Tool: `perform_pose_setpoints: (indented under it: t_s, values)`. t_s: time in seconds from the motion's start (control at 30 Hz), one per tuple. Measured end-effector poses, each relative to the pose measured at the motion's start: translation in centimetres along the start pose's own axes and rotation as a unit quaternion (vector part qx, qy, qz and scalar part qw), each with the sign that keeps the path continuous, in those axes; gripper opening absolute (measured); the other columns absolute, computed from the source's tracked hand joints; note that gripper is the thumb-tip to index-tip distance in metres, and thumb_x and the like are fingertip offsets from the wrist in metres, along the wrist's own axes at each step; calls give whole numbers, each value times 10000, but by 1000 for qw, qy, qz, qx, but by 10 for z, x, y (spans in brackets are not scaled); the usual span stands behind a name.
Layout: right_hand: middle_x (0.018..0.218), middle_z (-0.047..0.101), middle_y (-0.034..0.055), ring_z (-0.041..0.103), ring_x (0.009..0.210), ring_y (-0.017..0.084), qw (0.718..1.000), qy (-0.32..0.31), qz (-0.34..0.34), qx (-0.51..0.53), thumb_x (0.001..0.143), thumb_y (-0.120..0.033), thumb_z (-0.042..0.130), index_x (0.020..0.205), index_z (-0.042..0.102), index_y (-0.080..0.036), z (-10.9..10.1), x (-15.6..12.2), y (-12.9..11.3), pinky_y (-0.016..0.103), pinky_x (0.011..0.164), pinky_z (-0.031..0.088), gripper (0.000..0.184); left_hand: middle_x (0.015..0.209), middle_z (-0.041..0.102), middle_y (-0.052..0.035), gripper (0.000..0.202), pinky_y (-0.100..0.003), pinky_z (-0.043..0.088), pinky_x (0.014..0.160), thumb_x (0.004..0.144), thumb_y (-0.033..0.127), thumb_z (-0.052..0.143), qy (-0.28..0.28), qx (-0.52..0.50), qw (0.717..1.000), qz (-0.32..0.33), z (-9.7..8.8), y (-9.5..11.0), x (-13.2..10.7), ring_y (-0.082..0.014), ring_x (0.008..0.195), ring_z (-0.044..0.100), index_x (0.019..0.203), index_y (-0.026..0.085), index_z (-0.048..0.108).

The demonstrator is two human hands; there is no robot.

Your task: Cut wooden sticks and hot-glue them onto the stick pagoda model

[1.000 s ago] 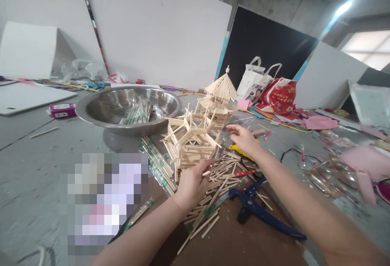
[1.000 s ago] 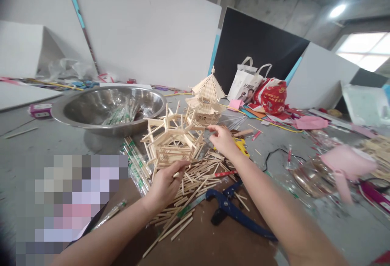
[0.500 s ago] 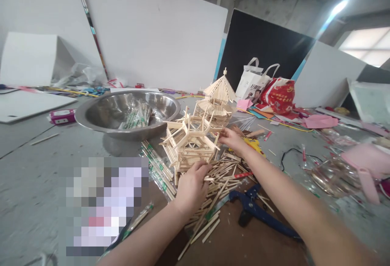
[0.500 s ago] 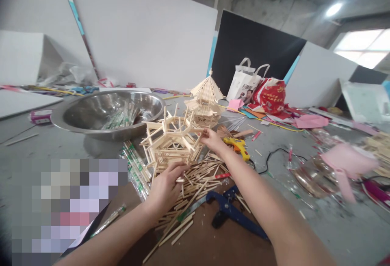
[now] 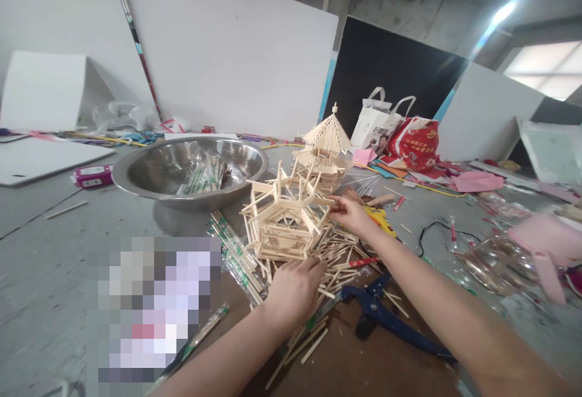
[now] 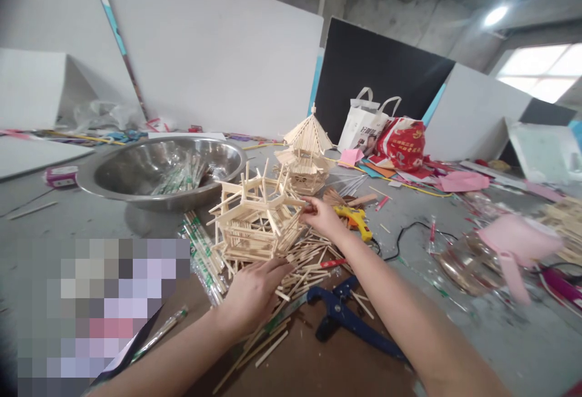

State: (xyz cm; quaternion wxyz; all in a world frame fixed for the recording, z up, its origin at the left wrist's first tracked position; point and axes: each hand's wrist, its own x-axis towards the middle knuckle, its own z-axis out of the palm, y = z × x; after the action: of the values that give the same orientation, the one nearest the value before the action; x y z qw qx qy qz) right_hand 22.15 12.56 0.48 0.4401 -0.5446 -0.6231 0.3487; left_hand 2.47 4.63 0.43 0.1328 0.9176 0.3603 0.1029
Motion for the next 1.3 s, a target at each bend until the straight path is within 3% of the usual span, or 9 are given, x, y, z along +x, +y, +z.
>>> perform_pose_setpoints:
  t_s: [0.33,0.67,0.87,0.97,1.03,1.13,1.2,1.27,1.3]
  values:
    - [672,565,1,504,623,120,980,-34,-87,-177,649,-217,504,822,556,-145,-6,-17,-22,238,603,395,194,897,564,-41,282,-289,387,663,707,113,351,22,52,997,-51,0,-5,-1,-170,742,538,913,201,521]
    - [637,581,3,526,598,131,969,21,-65,-239,687,-274,481,749,549,-179,-2,-35,-25,234,571,390,133,860,549,-59,264,-293,403,617,741,113,317,43,104,982,-151,-15,-19,6,-186,759,555,912,200,498]
    - [713,613,25,559,656,136,976,-14,-61,-210,696,-242,476,848,556,-175,19,-43,-36,239,614,419,184,779,577,-103,271,-356,414,546,701,42,301,7,162,975,-150,-37,-4,2,-253,701,586,845,163,496]
    - [827,618,49,566,700,132,977,-54,-63,-194,700,-259,485,980,535,-164,30,-51,-46,234,644,427,300,706,606,-81,243,-350,411,554,720,90,322,-20,113,986,-120,-34,0,1,-243,649,595,895,175,469]
    - [888,611,46,564,638,115,975,-70,-60,-200,702,-282,492,1099,474,-180,29,-56,-53,227,605,433,410,719,620,-83,212,-330,408,563,768,204,330,-26,54,991,-121,-28,0,2,-239,672,596,945,178,442]
    - [856,623,18,541,529,101,966,-41,-35,-252,719,-327,472,1118,467,-231,9,-58,-54,234,548,425,410,768,623,-83,320,-290,400,581,789,420,304,-16,-53,991,-120,-19,0,3,-229,738,590,969,184,422]
    - [825,633,35,568,614,133,948,47,-7,-314,730,-364,448,977,563,-216,-18,-53,-44,254,612,424,310,770,613,-76,387,-272,392,586,785,492,253,-6,-115,988,-106,-16,0,3,-218,743,583,951,185,421]
    - [860,630,75,576,757,185,905,126,42,-404,744,-356,418,946,576,-192,-48,-46,-24,287,683,407,305,739,598,-66,409,-262,383,586,805,486,173,3,-159,982,-100,-13,2,3,-200,708,578,919,184,424]
    - [911,616,99,562,831,211,879,133,80,-451,746,-341,410,955,574,-181,-62,-42,-10,305,715,394,310,720,591,-62,408,-259,379,587,816,463,142,3,-175,979,-101,-12,3,3,-191,688,575,908,183,424]
